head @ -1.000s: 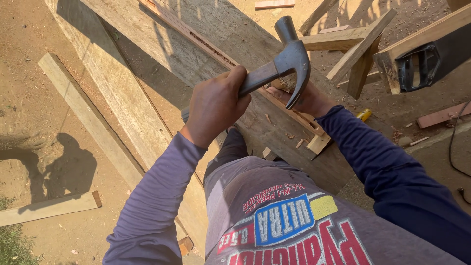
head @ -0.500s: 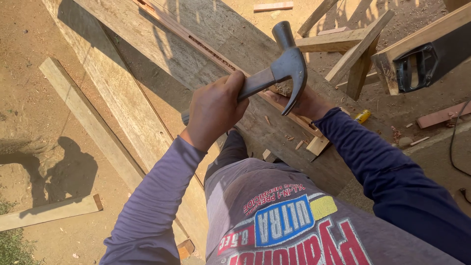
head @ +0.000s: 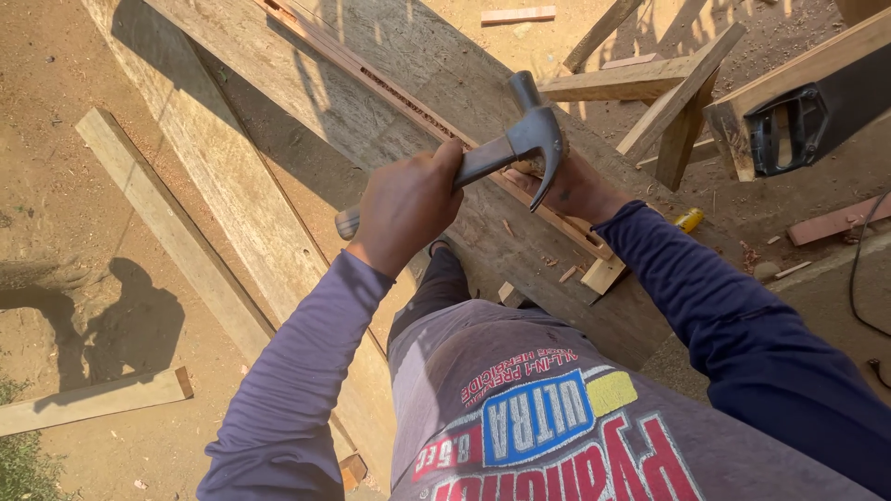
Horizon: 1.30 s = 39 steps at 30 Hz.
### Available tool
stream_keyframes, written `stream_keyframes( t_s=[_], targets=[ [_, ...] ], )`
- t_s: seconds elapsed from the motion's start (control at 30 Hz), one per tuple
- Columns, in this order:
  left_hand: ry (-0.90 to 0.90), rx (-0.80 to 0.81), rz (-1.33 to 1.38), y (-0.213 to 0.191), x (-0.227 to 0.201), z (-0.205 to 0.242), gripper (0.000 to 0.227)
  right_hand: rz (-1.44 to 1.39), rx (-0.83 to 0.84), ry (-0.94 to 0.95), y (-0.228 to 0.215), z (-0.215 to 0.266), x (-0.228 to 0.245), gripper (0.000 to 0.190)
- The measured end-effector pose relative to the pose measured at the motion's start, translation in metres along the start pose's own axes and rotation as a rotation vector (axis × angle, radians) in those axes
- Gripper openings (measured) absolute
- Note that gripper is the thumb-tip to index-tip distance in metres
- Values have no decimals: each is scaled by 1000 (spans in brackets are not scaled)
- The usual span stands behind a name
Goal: Using a chisel and a mallet to carve a channel into a piece of lumber.
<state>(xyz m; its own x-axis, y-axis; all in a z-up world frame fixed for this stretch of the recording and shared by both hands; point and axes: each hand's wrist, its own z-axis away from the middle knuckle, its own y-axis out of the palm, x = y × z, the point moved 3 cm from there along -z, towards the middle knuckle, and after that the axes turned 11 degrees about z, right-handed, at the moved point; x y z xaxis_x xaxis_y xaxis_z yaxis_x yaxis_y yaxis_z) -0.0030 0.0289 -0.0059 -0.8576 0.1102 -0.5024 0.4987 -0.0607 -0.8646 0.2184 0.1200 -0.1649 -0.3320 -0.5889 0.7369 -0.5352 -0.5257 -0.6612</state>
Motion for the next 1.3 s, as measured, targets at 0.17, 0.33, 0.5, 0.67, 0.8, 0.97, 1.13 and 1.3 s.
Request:
stream_keyframes(
  t_s=[0.17,0.33,0.5,0.67,0.8,0.97,1.13,1.3],
  targets=[
    [57,-94,98,-16,-13,1,26,-110,-39,16,-7,0,8,23],
    [-14,-10,9,3,-5,-1,16,-166,-7,56,-6,1,10,24],
    [-28,16,31,6,-10,-4,16,-309,-12,84,6,8,-10,27],
    [-94,-23,238,12,9,-1,21,-136,11,54,-8,-7,11,22],
    [-418,-147,664,69,60,15,17,-221,-12,76,-20,-15,32,27],
    [-644,-27,809,133,96,31,21,-346,17,213,-9,-31,15,27],
    [-587,4,771,173,106,40,23,-468,25,244,-20,-22,20,25],
    [-572,-19,811,188,107,47,24,-281,-61,205,-40,4,32,26]
  ],
)
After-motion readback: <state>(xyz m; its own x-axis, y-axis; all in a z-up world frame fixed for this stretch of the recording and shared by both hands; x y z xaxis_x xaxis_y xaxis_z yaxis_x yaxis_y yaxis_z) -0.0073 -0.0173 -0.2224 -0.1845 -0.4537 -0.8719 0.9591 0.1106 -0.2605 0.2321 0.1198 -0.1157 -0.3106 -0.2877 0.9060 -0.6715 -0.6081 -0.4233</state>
